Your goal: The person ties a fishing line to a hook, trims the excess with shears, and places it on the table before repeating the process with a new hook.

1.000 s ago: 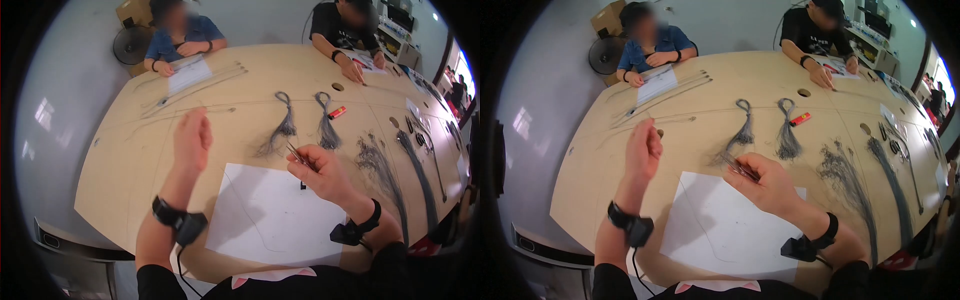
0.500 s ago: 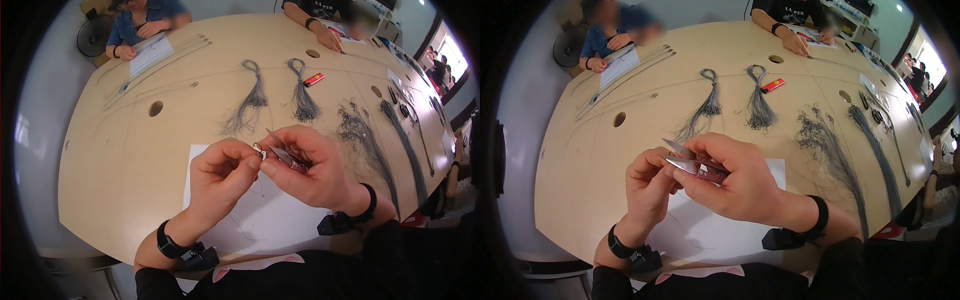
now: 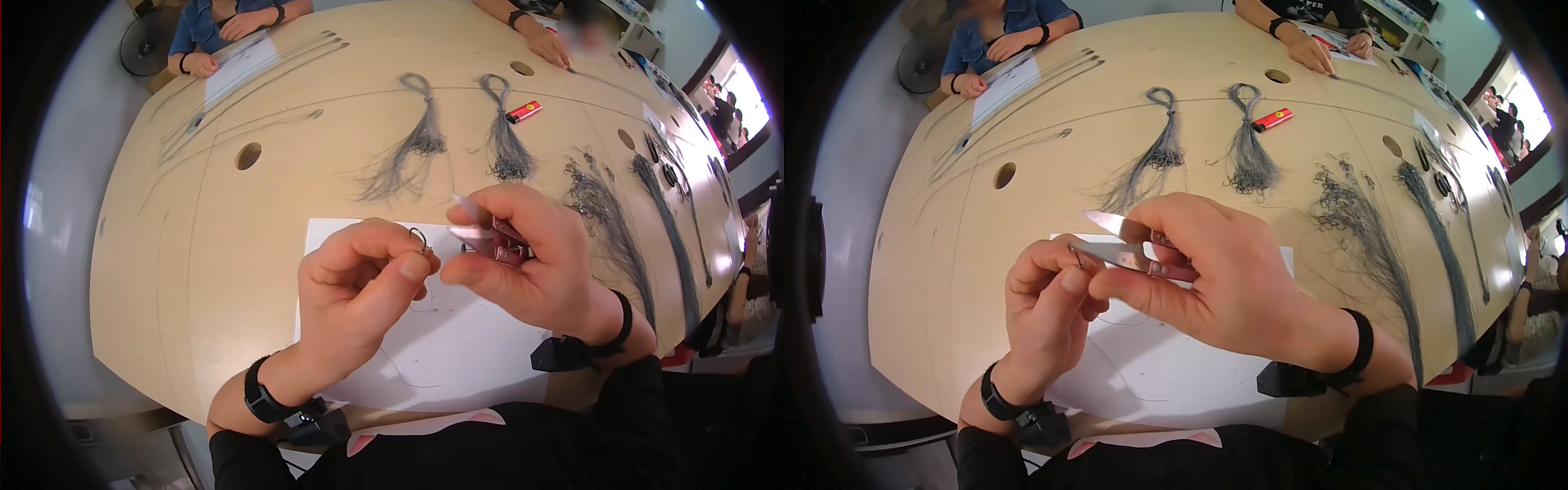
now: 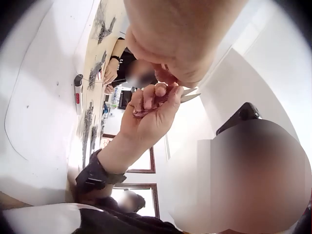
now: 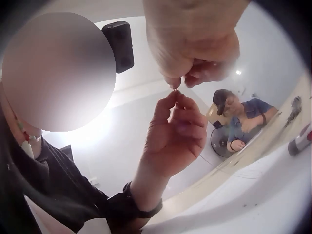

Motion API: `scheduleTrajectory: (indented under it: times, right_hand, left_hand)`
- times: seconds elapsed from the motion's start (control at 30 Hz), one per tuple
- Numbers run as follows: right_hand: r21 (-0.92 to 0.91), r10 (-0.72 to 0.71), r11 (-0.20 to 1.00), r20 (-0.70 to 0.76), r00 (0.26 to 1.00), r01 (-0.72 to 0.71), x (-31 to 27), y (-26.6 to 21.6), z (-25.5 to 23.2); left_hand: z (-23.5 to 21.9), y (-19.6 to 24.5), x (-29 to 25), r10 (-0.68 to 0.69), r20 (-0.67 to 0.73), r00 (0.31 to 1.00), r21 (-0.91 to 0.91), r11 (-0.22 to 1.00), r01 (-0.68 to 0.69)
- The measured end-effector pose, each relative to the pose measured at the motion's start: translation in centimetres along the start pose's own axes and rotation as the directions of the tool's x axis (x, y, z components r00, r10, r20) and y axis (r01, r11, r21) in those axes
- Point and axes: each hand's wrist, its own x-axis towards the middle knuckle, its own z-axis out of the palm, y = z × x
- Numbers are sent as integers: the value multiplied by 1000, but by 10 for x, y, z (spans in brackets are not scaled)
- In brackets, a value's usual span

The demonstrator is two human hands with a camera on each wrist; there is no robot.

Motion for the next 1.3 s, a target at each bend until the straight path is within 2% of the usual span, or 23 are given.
scheduleTrajectory:
  times: [0.03, 0.1, 0.17, 0.23, 0.27, 0.33, 0.4, 0.5, 0.57, 0.63, 1.3]
  right_hand:
    - [-115, -103, 988, -5, 995, 101, 1, 1, 0]
    - [-151, -143, 978, 3, 990, 142, 1, 1, 2]
    - [-187, -181, 966, 13, 983, 181, 1, 1, 5]
    - [-226, -287, 933, -5, 958, 279, 1, 1, 8]
    - [-225, -288, 933, -3, 957, 280, 1, 2, 9]
    - [-265, -330, 912, -21, 944, 313, 1, 3, 10]
    - [-267, -330, 912, -24, 944, 312, 1, 3, 10]
    - [-261, -326, 915, -30, 945, 307, 0, 5, 11]
    - [-251, -317, 921, -36, 948, 299, -1, 4, 11]
    - [-255, -275, 931, -21, 961, 261, -2, 3, 10]
    - [-274, -260, 930, -25, 965, 244, -2, 5, 10]
  left_hand:
    - [2, 1, -1, -26, -34, 999, -38, 999, 25]
    - [2, 1, -3, -50, -67, 996, -77, 996, 45]
    - [-1, 2, -4, -55, -37, 998, -136, 989, 50]
    - [6, 5, -4, -79, -67, 995, -144, 987, 68]
    - [8, 6, -4, -103, -95, 990, -153, 984, 88]
    - [6, 7, -5, -129, -54, 990, -83, 989, 124]
    - [4, 7, -6, -160, -12, 987, -12, 987, 160]
    - [4, 5, -6, -186, -4, 983, -39, 982, 186]
    - [4, 5, -7, -203, -62, 977, -122, 973, 195]
    - [4, 4, -7, -195, -64, 979, -117, 975, 186]
    - [3, -1, -5, -239, -70, 968, -171, 959, 225]
